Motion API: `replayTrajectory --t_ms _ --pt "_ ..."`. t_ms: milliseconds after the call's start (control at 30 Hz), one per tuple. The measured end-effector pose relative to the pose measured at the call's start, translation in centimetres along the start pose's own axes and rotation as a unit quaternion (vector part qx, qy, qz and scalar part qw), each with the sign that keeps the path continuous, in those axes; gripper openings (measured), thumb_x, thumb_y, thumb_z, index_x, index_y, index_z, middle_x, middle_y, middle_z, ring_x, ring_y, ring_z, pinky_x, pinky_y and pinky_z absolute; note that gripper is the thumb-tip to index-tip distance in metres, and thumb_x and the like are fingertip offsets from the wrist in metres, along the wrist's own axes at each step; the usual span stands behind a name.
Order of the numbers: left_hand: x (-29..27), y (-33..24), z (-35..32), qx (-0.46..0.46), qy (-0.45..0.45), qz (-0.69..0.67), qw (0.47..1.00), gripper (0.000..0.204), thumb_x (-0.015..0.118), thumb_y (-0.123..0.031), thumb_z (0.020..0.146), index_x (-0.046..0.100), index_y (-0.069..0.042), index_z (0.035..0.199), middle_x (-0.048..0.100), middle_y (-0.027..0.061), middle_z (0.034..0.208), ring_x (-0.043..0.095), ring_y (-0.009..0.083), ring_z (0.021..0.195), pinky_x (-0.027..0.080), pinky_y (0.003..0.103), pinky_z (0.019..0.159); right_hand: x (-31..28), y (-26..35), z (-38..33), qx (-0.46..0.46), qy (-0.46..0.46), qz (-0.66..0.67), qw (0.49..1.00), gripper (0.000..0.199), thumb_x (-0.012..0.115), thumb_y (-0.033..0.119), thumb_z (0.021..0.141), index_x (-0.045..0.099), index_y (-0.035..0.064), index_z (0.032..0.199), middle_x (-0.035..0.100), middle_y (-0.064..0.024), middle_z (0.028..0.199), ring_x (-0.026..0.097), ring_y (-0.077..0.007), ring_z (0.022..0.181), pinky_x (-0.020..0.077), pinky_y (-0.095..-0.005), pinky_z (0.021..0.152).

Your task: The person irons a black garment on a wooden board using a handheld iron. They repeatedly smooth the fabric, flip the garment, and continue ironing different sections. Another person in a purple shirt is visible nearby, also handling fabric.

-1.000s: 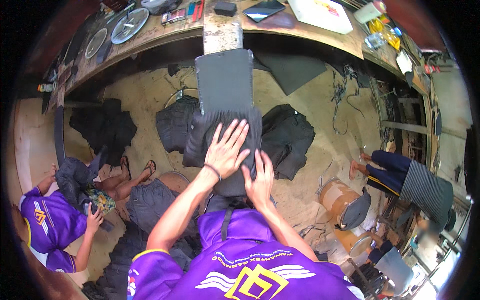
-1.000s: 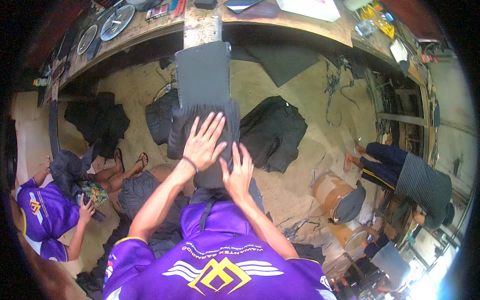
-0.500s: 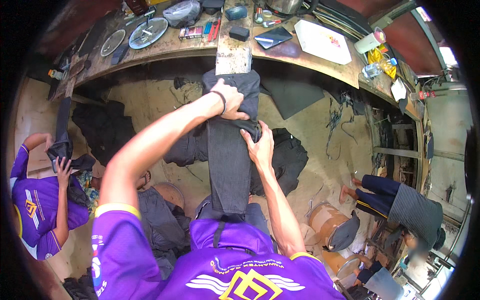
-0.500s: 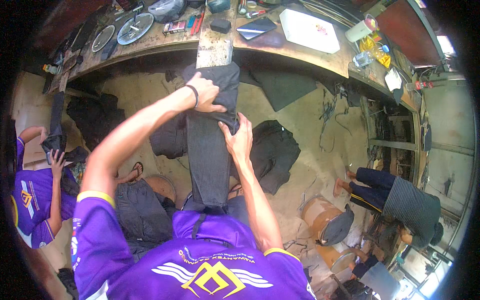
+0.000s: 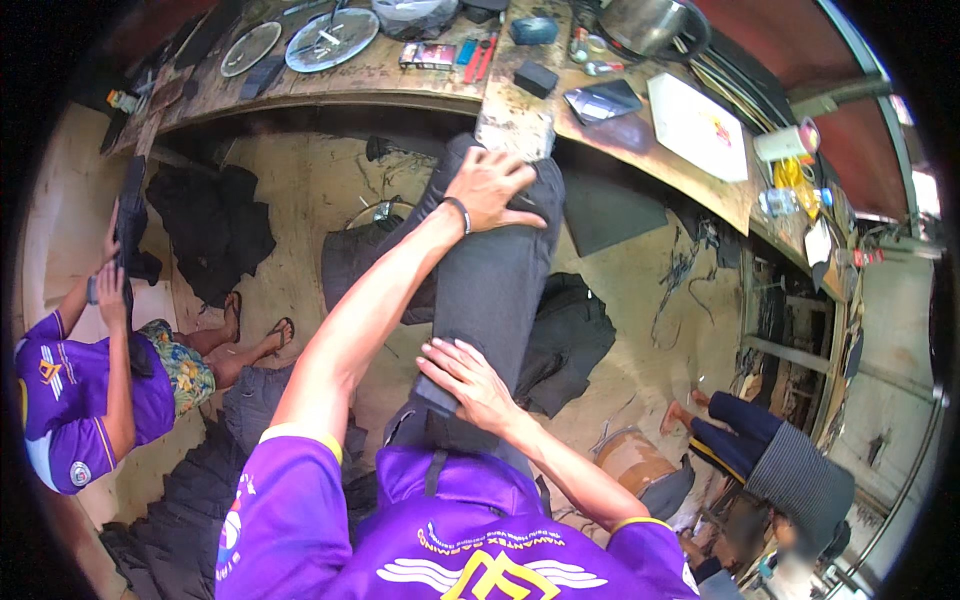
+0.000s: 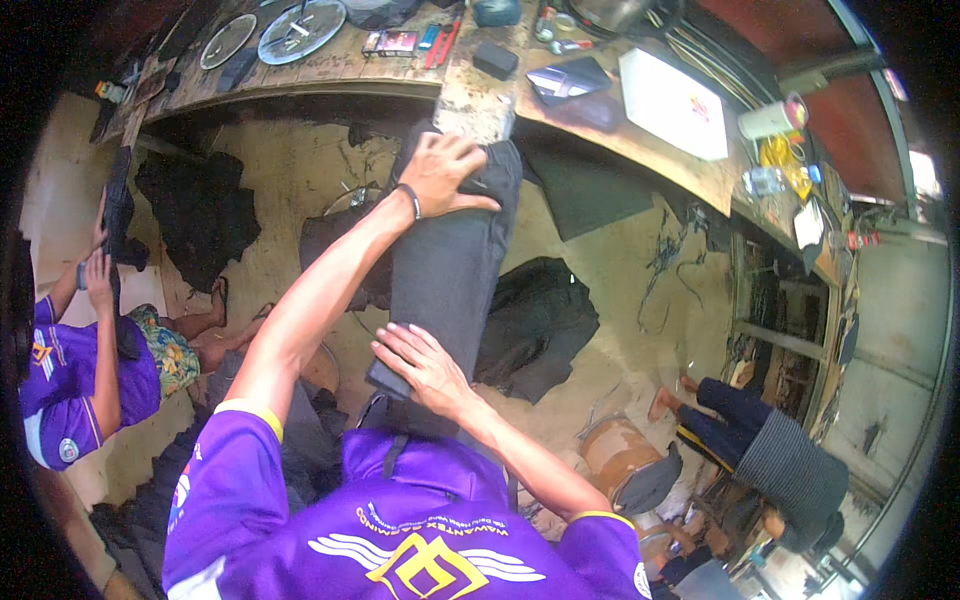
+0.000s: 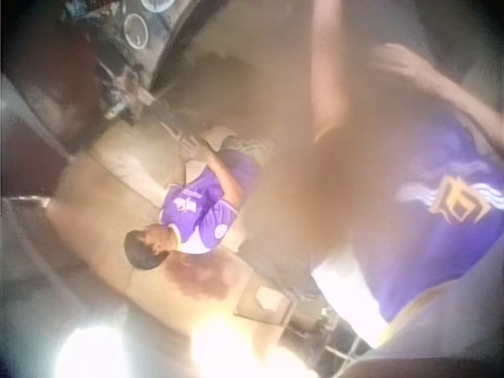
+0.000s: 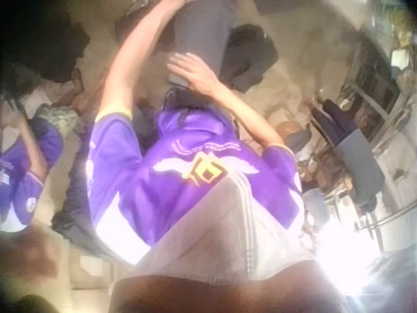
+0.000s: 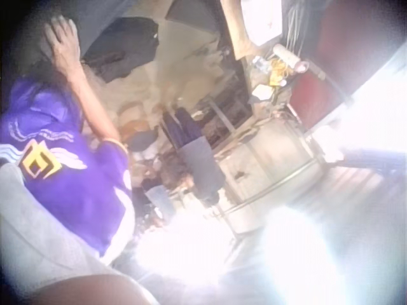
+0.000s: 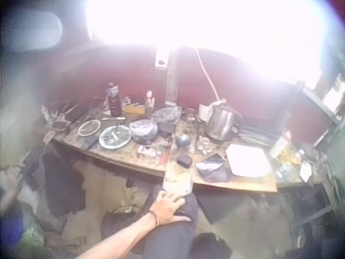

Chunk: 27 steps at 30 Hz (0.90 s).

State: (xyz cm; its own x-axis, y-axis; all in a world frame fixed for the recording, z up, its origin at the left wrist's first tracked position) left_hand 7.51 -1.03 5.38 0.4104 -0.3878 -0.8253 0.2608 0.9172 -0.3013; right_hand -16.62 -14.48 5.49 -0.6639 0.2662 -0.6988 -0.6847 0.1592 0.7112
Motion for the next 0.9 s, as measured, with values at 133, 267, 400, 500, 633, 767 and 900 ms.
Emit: replayTrajectory --t_ms 133,267,400,500,633,767,900 --pt "2.6 0.9 3.2 0.063 0.103 -0.036 0.992 0.071 0.07 -0.08 0.081 0.064 -0.009 0.086 0.067 0.0082 0.091 0.074 0.0324 0.085 0.059 0.047 0.071 -2.5 -5.7 5.3 0.029 0.164 0.142 0.976 0.082 0.077 -0.003 0.061 0.065 0.0063 0.141 0.064 -0.0141 0.146 0.054 -0.0325 0.144 0.0415 -0.0473 0.122" --pt "3.9 3.4 4.7 0.004 0.138 -0.014 0.99 0.082 0.066 -0.088 0.076 0.07 -0.008 0.089 0.073 0.0081 0.097 0.076 0.0331 0.09 0.061 0.048 0.073 -9.8 -11.5 12.3 -0.003 -0.016 0.078 0.997 0.075 0.078 -0.004 0.059 0.071 0.0078 0.132 0.071 -0.0141 0.136 0.064 -0.0343 0.13 0.0467 -0.0477 0.116" --pt "4.3 3.9 4.8 -0.009 0.15 -0.006 0.989 0.084 0.063 -0.09 0.077 0.074 -0.008 0.091 0.074 0.0085 0.1 0.076 0.0335 0.091 0.061 0.047 0.074 -7.4 -8.4 8.9 0.062 -0.1 0.162 0.98 0.064 0.079 0.008 0.067 0.073 0.0087 0.13 0.072 -0.0143 0.137 0.062 -0.0319 0.137 0.0449 -0.0498 0.117" --pt "4.4 4.3 5.0 -0.037 0.186 -0.006 0.982 0.086 0.061 -0.092 0.077 0.076 -0.007 0.09 0.073 0.01 0.095 0.076 0.0347 0.09 0.061 0.046 0.077 -4.1 -3.8 4.8 0.037 0.008 0.283 0.958 0.073 0.075 0.012 0.058 0.075 0.0101 0.131 0.07 -0.0106 0.142 0.061 -0.029 0.139 0.0419 -0.0475 0.121" --pt "3.8 3.9 5.4 -0.033 0.211 0.007 0.977 0.088 0.059 -0.093 0.078 0.076 -0.007 0.087 0.075 0.011 0.096 0.076 0.0337 0.094 0.061 0.047 0.079 -9.2 -8.4 8.3 0.038 0.039 0.151 0.987 0.072 0.073 -0.004 0.058 0.075 0.01 0.129 0.074 -0.0136 0.134 0.064 -0.0346 0.133 0.0477 -0.0483 0.117" --pt "3.7 4.1 4.7 -0.043 0.214 0.027 0.975 0.089 0.058 -0.093 0.079 0.077 -0.007 0.089 0.076 0.0112 0.1 0.076 0.0324 0.096 0.061 0.046 0.081 -9.1 -10.9 8.0 0.07 -0.115 0.084 0.987 0.067 0.076 0.0 0.064 0.074 0.0112 0.13 0.073 -0.0122 0.136 0.062 -0.0328 0.137 0.0456 -0.05 0.118" --pt "4.0 4.3 3.9 -0.043 0.214 0.022 0.976 0.09 0.058 -0.094 0.078 0.078 -0.007 0.091 0.077 0.0122 0.1 0.076 0.0325 0.098 0.06 0.046 0.085 -4.0 -2.1 1.9 0.101 -0.005 0.242 0.965 0.069 0.073 0.003 0.058 0.077 0.0102 0.127 0.072 -0.0111 0.139 0.062 -0.0281 0.138 0.0443 -0.0478 0.119"
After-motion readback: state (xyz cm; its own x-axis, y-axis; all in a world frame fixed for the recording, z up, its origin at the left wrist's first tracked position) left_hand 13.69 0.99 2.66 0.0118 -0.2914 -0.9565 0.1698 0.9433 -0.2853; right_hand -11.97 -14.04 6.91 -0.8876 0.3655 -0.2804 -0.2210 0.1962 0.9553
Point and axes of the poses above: each hand's wrist, its own z-axis towards the middle knuckle, its own x-axis out of the palm, y = z × x, the point moved 10 cm from there along z, towards the middle knuckle
